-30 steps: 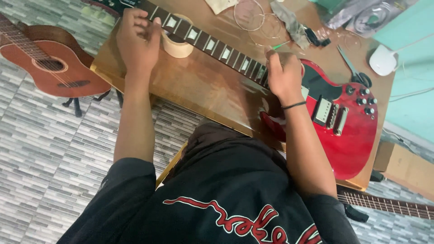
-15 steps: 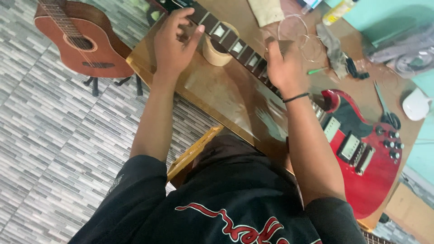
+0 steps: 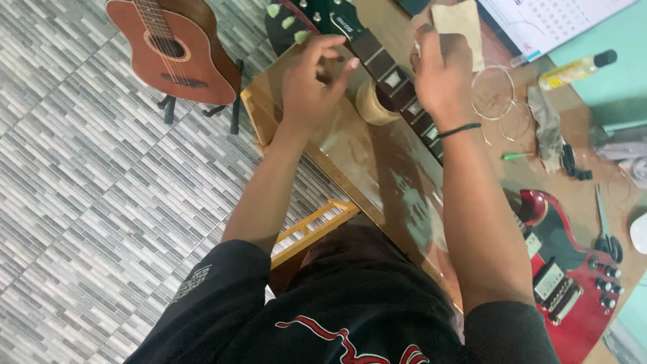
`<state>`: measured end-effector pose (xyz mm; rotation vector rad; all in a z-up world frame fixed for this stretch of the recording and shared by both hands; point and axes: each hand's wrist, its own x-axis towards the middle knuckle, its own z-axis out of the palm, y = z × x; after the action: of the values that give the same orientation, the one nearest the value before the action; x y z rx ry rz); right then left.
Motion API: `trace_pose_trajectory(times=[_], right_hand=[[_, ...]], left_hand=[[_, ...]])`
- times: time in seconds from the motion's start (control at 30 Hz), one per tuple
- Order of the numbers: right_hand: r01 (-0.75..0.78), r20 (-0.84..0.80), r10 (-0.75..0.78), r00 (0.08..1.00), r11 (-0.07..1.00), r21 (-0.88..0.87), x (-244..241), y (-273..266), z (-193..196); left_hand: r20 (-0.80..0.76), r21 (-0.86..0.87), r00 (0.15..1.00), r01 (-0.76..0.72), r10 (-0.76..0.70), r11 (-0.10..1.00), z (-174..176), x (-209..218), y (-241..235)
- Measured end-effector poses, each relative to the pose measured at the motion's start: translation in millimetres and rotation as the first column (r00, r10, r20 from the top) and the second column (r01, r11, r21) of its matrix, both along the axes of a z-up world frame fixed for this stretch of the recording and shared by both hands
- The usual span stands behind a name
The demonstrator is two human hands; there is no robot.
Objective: The person wipes the body and neck of a red electric guitar with a cloth. They apply a liquid from a small bottle onto the cloth and continue wiping the guitar's surface, including the fretboard.
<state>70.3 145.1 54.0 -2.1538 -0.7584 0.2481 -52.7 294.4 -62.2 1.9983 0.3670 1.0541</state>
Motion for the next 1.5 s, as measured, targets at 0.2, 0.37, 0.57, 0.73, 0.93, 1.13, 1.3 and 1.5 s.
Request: trace_pose_trajectory(times=[0.2, 0.37, 0.57, 0.73, 0.93, 1.13, 1.3, 1.5], right_hand=[[-0.059, 0.034, 0.059, 0.998, 0.998, -0.002, 28, 38, -21], [-0.134, 0.065, 0.14, 0.988, 0.987, -0.085, 39, 68, -34], [-0.125, 0.061, 0.136, 0.989, 0.979, -0.158, 45, 92, -33], [-0.184, 0.213, 0.198, 0.957, 0.98, -0.082, 95, 117, -85], [-0.443, 0.466, 0.388, 0.795, 0.897, 0.01, 100, 130, -92], [-0.088, -0.002, 0.088, 0.996, 0.993, -0.083, 41, 71, -14], [-0.251, -0.145, 0.291, 0.946, 0.936, 0.246, 42, -41, -2], [-0.015, -0.117, 0.012, 0.993, 1.0, -0.024, 57, -207, 0]], left_hand=[[-0.033, -0.155, 0.999, 0.006, -0.011, 0.988, 20, -5, -3], [-0.09, -0.164, 0.995, 0.017, -0.032, 0.986, 24, -7, 0], [-0.136, -0.173, 0.99, 0.011, -0.035, 0.985, 32, -10, 0], [-0.117, -0.127, 0.993, 0.003, -0.018, 0.992, 21, -6, 3], [-0.057, -0.036, 0.998, -0.007, 0.005, 0.999, 19, -6, 3], [-0.103, -0.014, 0.994, 0.043, -0.044, 0.999, 26, -11, 0], [-0.291, -0.151, 0.951, 0.065, -0.107, 0.986, 46, -11, -14], [0.136, 0.314, 0.99, -0.084, 0.043, 0.946, -14, 14, -7]])
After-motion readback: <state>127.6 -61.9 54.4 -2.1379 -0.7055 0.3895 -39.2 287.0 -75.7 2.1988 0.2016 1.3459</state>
